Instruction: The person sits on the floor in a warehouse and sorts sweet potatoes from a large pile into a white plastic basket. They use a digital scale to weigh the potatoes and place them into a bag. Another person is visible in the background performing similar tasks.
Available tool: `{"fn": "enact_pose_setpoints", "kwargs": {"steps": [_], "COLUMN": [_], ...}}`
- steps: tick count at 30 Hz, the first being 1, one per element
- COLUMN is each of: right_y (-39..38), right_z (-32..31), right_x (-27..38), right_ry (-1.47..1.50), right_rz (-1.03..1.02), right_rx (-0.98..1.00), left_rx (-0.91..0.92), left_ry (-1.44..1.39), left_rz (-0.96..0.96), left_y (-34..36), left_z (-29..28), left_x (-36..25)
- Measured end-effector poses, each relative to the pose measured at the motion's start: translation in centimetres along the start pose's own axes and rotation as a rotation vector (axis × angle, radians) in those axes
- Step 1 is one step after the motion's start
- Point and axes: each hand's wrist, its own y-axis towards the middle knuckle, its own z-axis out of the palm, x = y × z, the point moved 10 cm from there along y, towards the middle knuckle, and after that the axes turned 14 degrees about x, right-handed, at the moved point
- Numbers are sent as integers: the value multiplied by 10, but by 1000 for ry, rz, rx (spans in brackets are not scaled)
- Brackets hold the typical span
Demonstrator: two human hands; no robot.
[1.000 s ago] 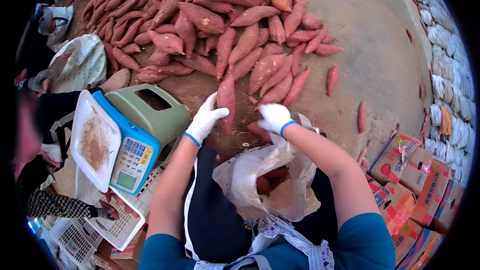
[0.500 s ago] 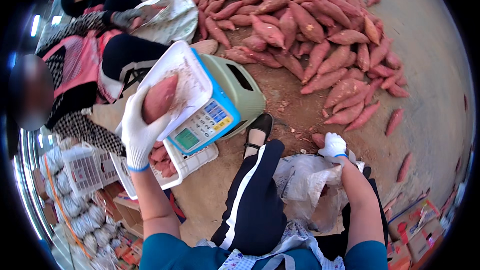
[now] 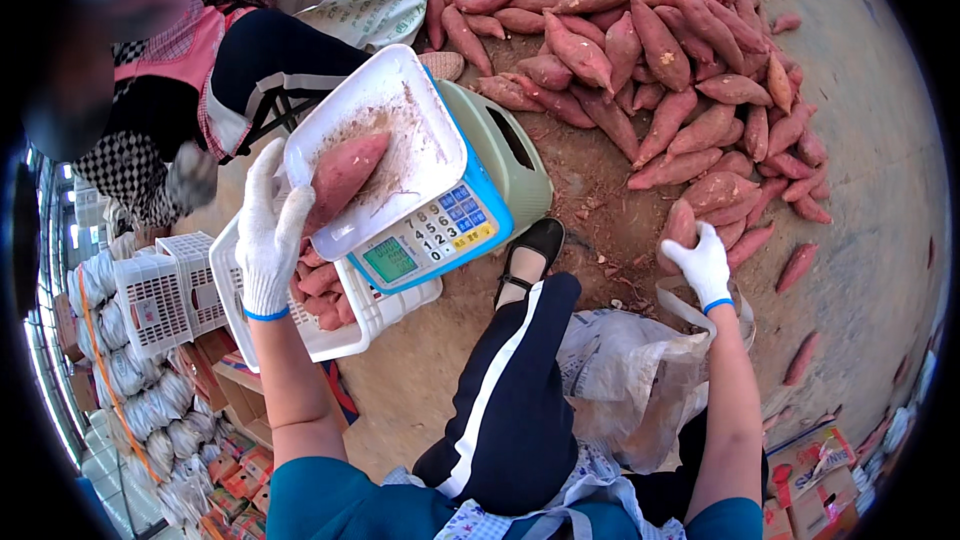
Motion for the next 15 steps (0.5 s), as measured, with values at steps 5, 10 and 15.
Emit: {"fn": "enact_pose_setpoints", "kwargs": {"steps": [5,10,15], "right_y": [5,-28,-102], "right_z": [-47,-124,-166], "right_x": [10,29,16], "right_ry": [404,960,1414], "right_rz": [-129,-345,-316], "right_rx": [-95,-131,-9], "left_rx": [-6,78,171], "left_ry": [6,148,219], "left_rz": [6,4,42], "left_y": [-3,4,13], "left_z": [-5,1,27], "left_x": [1,-5,-35]}}
